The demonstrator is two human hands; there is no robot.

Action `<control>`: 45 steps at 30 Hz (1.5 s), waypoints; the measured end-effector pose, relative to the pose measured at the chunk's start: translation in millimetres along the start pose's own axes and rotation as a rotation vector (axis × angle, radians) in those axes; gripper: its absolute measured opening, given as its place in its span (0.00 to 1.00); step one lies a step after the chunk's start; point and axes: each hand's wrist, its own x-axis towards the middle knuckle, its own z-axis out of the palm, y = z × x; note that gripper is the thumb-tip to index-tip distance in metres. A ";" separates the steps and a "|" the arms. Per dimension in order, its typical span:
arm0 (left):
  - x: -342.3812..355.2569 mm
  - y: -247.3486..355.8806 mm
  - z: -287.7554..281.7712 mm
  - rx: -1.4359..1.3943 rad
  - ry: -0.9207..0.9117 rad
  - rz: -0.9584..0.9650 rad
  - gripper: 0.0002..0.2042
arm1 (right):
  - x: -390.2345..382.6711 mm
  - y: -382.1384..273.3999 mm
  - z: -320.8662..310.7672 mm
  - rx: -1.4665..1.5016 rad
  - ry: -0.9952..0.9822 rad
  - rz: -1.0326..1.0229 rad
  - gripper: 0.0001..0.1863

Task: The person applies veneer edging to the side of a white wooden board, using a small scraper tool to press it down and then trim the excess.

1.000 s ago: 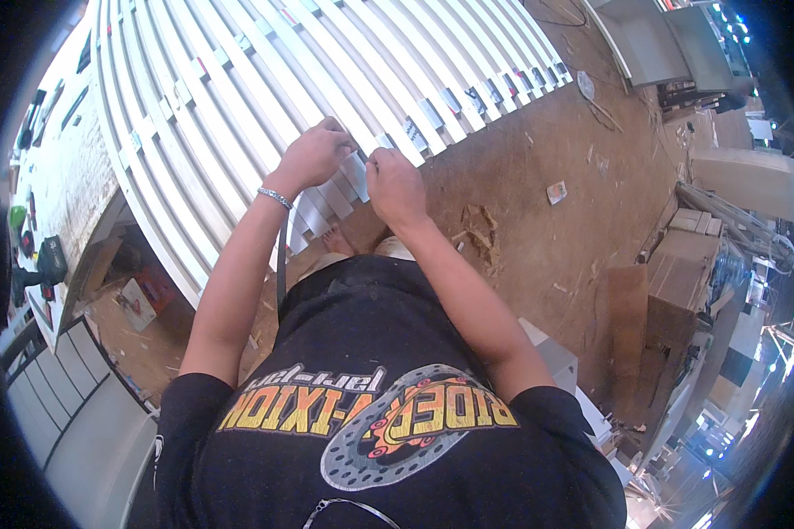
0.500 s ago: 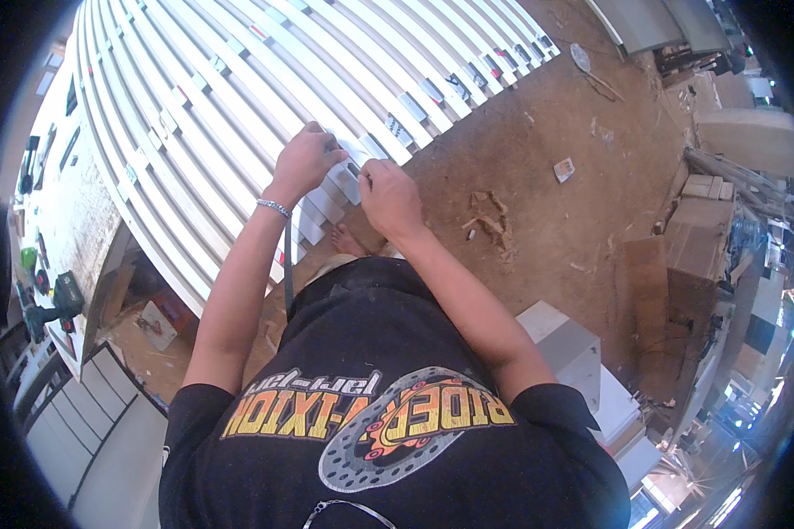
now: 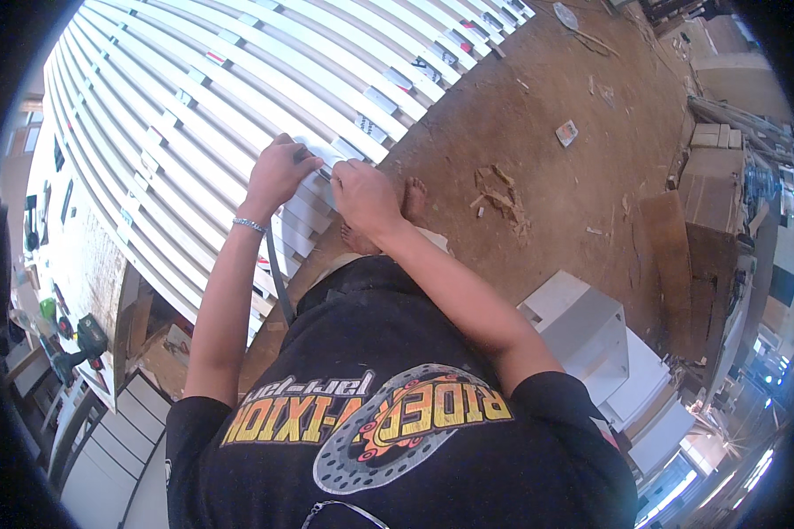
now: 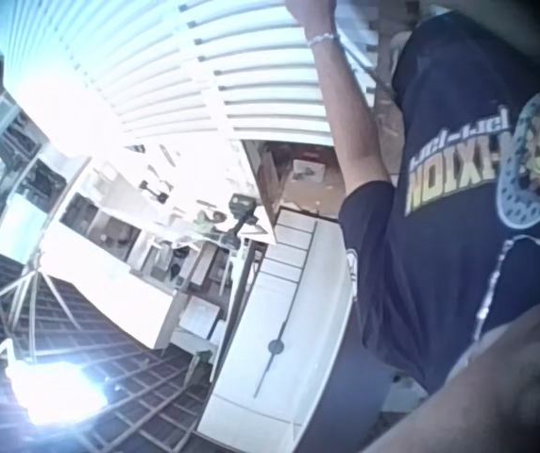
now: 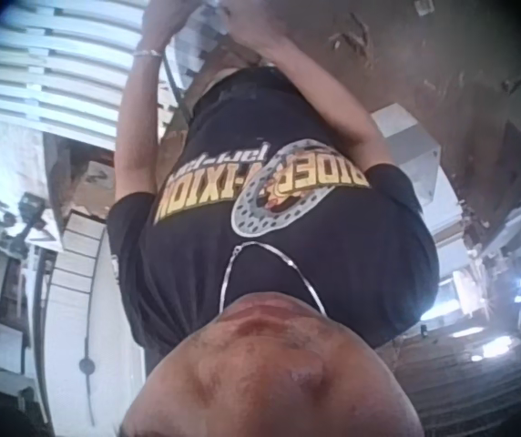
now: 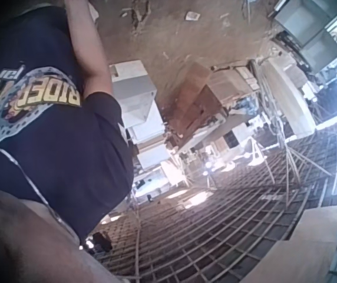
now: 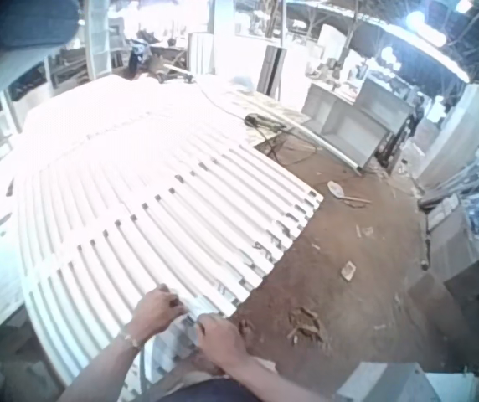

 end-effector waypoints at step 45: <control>-12.9 -12.0 4.8 -0.087 -0.003 0.011 0.11 | 25.7 -8.6 15.3 -0.351 -0.152 -0.095 0.06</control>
